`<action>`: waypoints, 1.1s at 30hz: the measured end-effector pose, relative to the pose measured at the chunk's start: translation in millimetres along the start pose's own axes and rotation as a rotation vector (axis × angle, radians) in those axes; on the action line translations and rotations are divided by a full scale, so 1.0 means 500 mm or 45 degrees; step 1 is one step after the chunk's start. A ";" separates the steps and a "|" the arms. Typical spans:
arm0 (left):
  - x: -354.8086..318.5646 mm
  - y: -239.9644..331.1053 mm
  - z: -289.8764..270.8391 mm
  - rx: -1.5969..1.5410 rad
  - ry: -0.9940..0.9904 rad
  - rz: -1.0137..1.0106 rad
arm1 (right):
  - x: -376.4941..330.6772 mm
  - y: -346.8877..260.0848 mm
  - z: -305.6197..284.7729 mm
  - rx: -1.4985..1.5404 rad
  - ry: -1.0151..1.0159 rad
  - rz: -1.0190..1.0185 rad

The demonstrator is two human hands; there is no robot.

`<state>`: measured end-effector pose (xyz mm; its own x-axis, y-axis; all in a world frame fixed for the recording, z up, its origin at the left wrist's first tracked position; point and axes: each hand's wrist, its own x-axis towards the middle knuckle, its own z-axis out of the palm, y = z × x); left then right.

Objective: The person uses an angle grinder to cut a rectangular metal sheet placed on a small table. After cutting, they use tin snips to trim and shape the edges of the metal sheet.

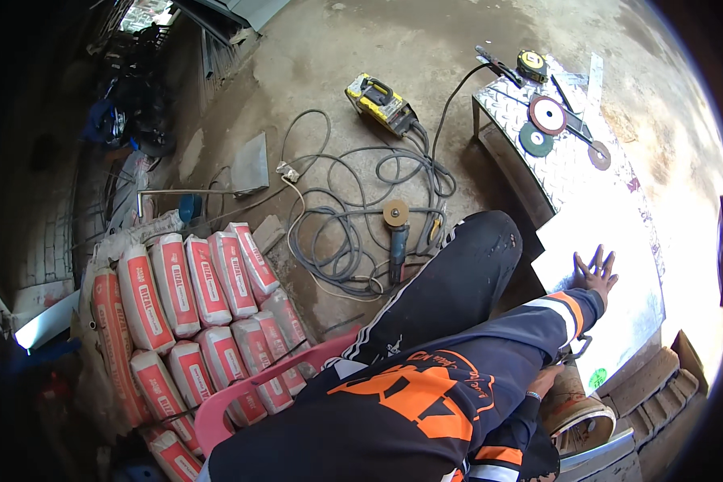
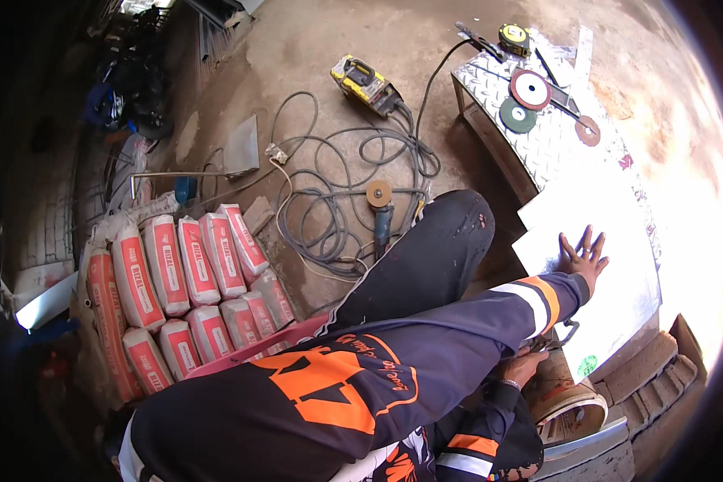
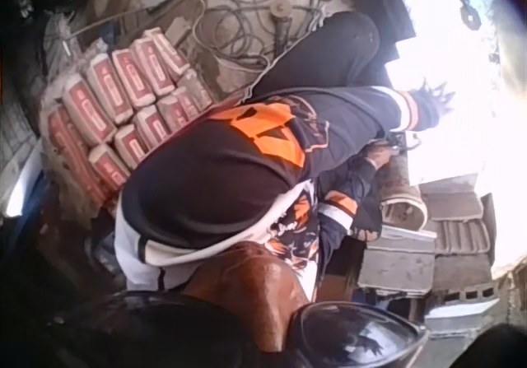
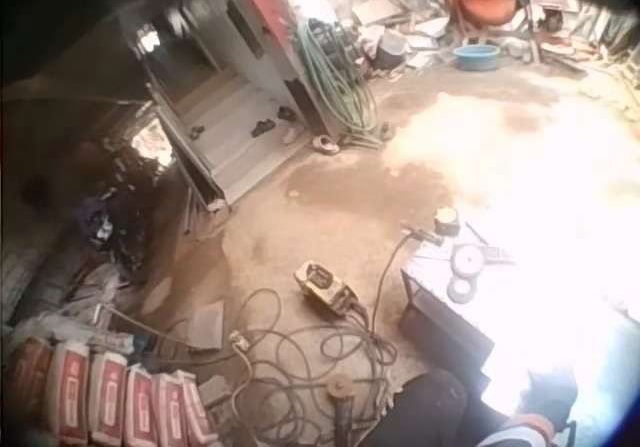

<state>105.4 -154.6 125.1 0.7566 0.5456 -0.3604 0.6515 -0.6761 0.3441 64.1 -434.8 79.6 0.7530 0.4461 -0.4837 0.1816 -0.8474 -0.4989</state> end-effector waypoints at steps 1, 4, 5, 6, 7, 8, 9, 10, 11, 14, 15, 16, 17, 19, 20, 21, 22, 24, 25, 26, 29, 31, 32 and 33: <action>0.015 -0.009 0.016 0.077 -0.027 -0.001 | -0.023 -0.052 -0.019 -0.150 0.018 -0.022; 0.012 0.002 -0.056 0.163 -0.308 -0.067 | -0.066 -0.196 -0.064 -0.348 0.044 -0.044; -0.004 0.015 -0.093 0.203 -0.391 -0.078 | -0.067 -0.218 -0.074 -0.392 0.008 0.028; -0.002 -0.011 -0.077 0.183 -0.316 -0.100 | -0.068 -0.248 -0.081 -0.360 -0.028 0.041; 0.002 0.001 -0.103 0.035 -0.348 -0.157 | -0.066 -0.249 -0.087 -0.363 -0.020 0.038; -0.009 0.006 -0.131 0.097 -0.434 -0.164 | -0.069 -0.264 -0.097 -0.344 -0.037 0.058; 0.004 0.001 -0.114 0.057 -0.377 -0.170 | -0.070 -0.273 -0.107 -0.334 -0.057 0.027; 0.001 0.020 -0.131 0.052 -0.449 -0.146 | -0.067 -0.276 -0.116 -0.313 -0.084 0.080; -0.006 0.036 -0.148 0.054 -0.526 -0.128 | -0.071 -0.274 -0.126 -0.287 -0.118 0.130; -0.001 0.033 -0.143 0.095 -0.533 -0.125 | -0.074 -0.272 -0.130 -0.275 -0.088 0.080; -0.008 0.041 -0.152 0.124 -0.565 -0.107 | -0.078 -0.262 -0.124 -0.264 -0.062 0.088; -0.010 0.045 -0.160 0.098 -0.573 -0.118 | -0.079 -0.255 -0.113 -0.224 -0.050 0.089; -0.011 0.058 -0.169 0.075 -0.584 -0.123 | -0.073 -0.220 -0.094 -0.122 -0.098 0.171; -0.013 0.051 -0.170 0.111 -0.598 -0.126 | -0.074 -0.215 -0.069 -0.163 -0.074 0.136; -0.015 0.049 -0.173 0.116 -0.587 -0.135 | -0.074 -0.216 -0.061 -0.152 -0.082 0.136; -0.021 0.051 -0.173 0.122 -0.584 -0.136 | -0.079 -0.216 -0.054 -0.141 -0.087 0.147; -0.025 0.059 -0.172 0.157 -0.572 -0.137 | -0.082 -0.214 -0.050 -0.132 -0.093 0.156; -0.028 0.066 -0.173 0.203 -0.573 -0.143 | -0.087 -0.218 -0.043 -0.075 -0.084 0.170; -0.031 0.065 -0.174 0.224 -0.573 -0.149 | -0.090 -0.219 -0.041 -0.049 -0.082 0.174; -0.032 0.060 -0.167 0.262 -0.539 -0.098 | -0.085 -0.205 -0.031 -0.014 -0.125 0.159; -0.044 0.054 -0.158 0.319 -0.456 0.018 | -0.084 -0.190 -0.019 0.054 -0.065 0.123; -0.050 0.039 -0.140 0.340 -0.396 -0.029 | -0.083 -0.205 -0.026 0.057 -0.058 0.090; -0.060 0.042 -0.133 0.324 -0.372 -0.029 | -0.083 -0.198 -0.027 0.059 -0.042 0.080; -0.071 0.042 -0.129 0.307 -0.348 -0.032 | -0.083 -0.194 -0.027 0.060 -0.028 0.067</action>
<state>95.9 -156.0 200.9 0.6764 0.4331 -0.5957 0.6130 -0.7794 0.1295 23.9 -375.1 157.6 0.7465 0.4078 -0.5258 0.1114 -0.8556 -0.5055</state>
